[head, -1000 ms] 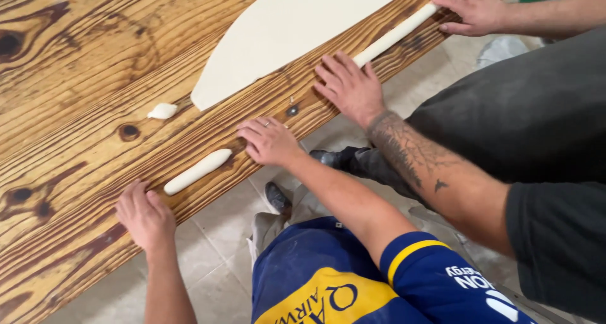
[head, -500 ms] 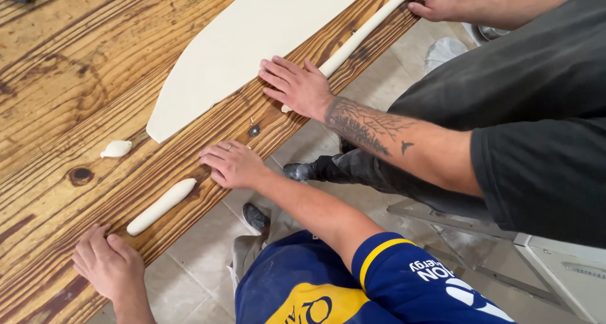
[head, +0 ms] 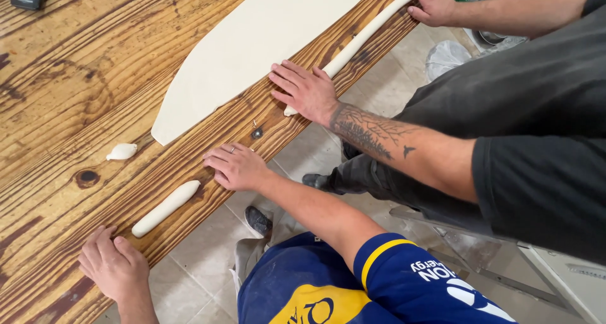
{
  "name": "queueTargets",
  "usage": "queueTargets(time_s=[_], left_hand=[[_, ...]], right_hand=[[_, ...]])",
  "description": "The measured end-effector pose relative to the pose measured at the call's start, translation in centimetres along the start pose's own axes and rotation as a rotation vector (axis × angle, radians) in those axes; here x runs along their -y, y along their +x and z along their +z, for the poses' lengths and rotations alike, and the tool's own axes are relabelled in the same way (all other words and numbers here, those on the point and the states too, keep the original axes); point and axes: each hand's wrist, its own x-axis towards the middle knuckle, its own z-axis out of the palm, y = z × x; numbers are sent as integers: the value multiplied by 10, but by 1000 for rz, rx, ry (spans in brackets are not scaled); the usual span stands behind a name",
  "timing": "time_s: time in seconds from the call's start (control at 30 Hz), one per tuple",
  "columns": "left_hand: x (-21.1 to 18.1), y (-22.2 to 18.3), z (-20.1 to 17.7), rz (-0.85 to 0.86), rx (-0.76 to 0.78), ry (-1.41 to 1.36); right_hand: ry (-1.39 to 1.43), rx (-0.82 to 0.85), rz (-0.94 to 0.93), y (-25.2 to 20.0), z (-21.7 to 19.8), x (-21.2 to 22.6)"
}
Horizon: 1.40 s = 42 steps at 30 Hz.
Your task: Sheeting dough, cutting it into strips, and rolling the strips into long ropes on a wooden table.
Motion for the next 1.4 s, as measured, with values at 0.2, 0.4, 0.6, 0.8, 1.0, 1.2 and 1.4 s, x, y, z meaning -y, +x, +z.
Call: queueTargets(time_s=[0.2,0.4,0.6,0.8,1.0,1.2,1.4], left_hand=[[-2,2,0,-3,1,-2],[4,-3,7,-57,42,36],[4,-1,-1,-106,82,-1],[-2,5,-8,-119,36,-21],[-2,5,-12,-85,8,6],[11,-7,-1,-86,24,59],[2,3,-6,11,-91,20]], right_hand=[[7,21,10,0,1,-1],[147,67,211,23,-31,9],[146,-47,760,36,-27,14],[18,245,910,28,-39,26],[30,499,998,53,-69,41],[45,597,815,114,-81,41],[66,915,362,184,-85,41]])
